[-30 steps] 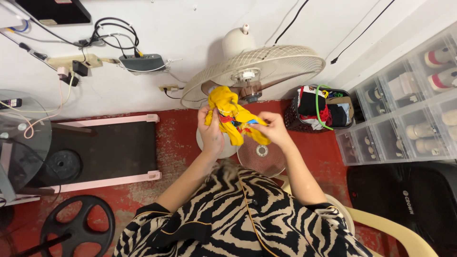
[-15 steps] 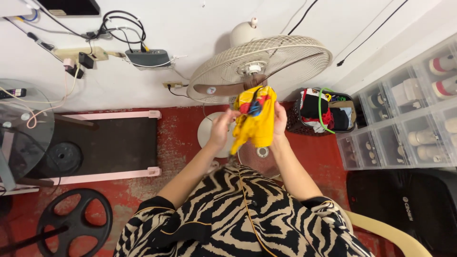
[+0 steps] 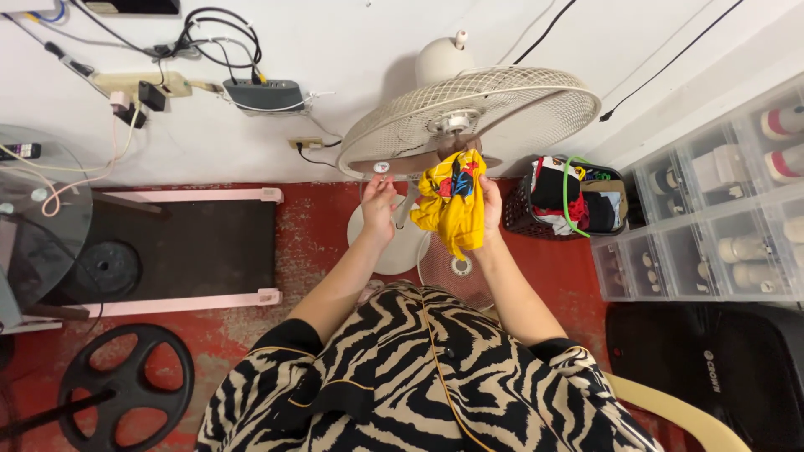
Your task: The person removes the front grille of a standing fan, wets a yellow cloth in a basin of water, and wipes the fan blades and inner housing with the cloth. The grille is set aside on the floor during cleaning.
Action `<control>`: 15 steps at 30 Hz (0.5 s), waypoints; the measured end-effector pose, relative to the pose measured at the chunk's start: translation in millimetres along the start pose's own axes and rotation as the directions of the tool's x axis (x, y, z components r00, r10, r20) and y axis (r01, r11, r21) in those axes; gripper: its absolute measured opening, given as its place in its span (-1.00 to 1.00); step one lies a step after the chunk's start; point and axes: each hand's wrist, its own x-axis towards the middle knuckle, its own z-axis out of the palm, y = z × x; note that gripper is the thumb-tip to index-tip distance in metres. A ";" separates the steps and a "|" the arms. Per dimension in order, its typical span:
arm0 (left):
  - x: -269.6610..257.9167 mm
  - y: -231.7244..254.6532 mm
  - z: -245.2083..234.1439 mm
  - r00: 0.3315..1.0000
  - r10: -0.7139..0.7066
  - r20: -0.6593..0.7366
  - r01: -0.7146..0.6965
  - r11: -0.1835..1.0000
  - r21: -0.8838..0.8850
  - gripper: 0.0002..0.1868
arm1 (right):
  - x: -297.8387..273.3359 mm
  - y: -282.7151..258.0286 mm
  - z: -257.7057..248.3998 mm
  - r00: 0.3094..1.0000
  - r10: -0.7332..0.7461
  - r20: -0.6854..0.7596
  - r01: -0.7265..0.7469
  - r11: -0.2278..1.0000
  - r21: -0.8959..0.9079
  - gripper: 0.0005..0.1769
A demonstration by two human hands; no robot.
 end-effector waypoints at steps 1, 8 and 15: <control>0.1 0.5 3.2 1.000 -0.002 0.004 0.002 1.000 0.003 -0.46 | -1.4 -1.6 4.4 1.000 -0.005 -0.002 0.005 1.000 0.002 -0.38; -10.0 26.3 47.9 0.883 0.469 0.021 -0.470 0.883 0.022 -0.74 | 1.7 -14.9 15.7 0.989 -0.149 -0.022 0.142 0.969 -0.201 -0.37; -49.2 73.2 104.3 0.750 0.639 0.170 -0.661 0.710 0.244 -0.78 | -8.6 -51.6 51.7 0.958 -0.256 0.131 0.271 0.955 -0.120 -0.26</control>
